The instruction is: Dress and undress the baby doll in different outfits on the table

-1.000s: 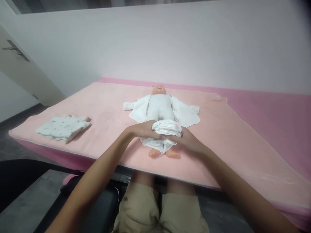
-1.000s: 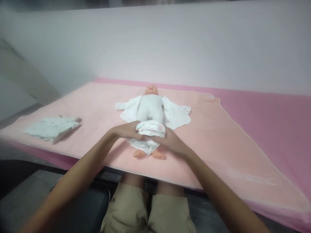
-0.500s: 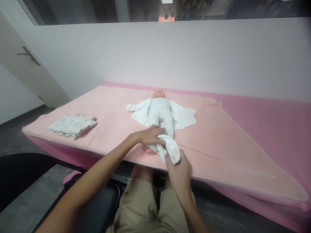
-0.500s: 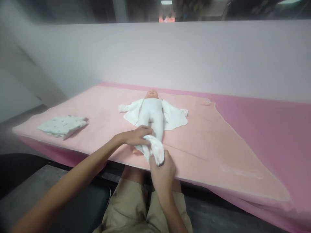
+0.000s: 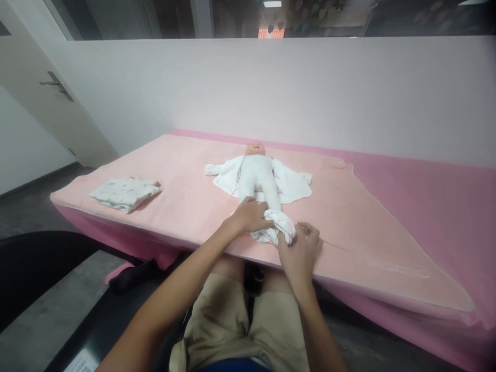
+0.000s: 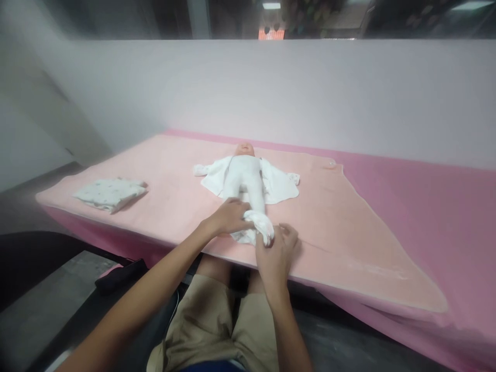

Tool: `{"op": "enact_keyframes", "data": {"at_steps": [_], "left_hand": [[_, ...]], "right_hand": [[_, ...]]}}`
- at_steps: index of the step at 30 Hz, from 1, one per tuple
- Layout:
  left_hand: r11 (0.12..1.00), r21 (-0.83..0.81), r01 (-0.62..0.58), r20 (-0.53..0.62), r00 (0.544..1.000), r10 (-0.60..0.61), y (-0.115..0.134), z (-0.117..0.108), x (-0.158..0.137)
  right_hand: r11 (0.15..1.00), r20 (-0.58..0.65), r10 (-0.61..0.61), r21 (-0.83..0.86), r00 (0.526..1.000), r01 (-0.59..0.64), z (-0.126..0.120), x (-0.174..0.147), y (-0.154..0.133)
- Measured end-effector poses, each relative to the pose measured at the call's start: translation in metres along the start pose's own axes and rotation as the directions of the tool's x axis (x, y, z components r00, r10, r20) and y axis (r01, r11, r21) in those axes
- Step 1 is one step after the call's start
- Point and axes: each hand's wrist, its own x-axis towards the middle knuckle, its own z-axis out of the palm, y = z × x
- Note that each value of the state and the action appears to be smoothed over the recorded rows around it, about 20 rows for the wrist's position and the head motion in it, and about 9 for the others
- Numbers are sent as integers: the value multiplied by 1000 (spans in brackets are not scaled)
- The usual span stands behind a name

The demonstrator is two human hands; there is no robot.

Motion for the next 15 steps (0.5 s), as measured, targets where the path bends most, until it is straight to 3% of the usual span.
{"op": "enact_keyframes", "data": {"at_steps": [4,9,15], "left_hand": [[1000,19,23,-45,999,-22,4,4,-2],[995,-92,47,-45,998,-51,5,-4,-12],[984,-177,17,-29,999,-22,2,-12,-19]], "right_hand": [[987,123,129,83,984,-140,-7,0,-9],[917,291,282,199,914,-346,-12,5,-15],[789,415,306,393,857,-472,-4,8,1]]}}
